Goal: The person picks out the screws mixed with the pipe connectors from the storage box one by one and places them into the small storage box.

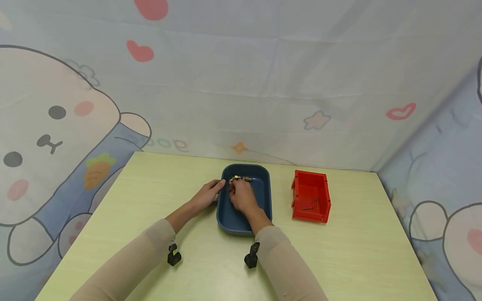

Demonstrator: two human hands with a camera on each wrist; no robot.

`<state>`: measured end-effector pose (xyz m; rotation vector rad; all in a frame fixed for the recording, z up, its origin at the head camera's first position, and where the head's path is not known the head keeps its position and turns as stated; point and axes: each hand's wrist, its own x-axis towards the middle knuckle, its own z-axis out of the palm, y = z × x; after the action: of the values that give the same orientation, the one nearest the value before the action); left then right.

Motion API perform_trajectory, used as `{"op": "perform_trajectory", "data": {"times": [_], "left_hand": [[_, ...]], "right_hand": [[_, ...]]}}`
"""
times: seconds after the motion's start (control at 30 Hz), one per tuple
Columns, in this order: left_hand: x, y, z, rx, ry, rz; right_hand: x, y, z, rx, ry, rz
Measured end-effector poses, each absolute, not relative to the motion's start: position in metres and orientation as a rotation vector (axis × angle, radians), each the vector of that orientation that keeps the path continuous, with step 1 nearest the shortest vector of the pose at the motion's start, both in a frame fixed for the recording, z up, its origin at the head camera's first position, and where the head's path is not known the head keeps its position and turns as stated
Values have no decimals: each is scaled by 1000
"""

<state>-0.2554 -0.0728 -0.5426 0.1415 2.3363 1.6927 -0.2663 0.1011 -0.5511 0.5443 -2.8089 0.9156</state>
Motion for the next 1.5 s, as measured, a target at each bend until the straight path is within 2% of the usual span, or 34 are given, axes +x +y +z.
{"op": "perform_trajectory", "data": {"times": [0.57, 0.87, 1.5], "left_hand": [[-256, -72, -538, 139, 2313, 1706], [-256, -74, -540, 136, 2308, 1709], [-255, -74, -541, 156, 2336, 1668]], "right_hand": [[-271, 102, -537, 682, -2904, 700], [-272, 115, -529, 785, -2908, 764], [-253, 154, -506, 833, -2782, 905]]}}
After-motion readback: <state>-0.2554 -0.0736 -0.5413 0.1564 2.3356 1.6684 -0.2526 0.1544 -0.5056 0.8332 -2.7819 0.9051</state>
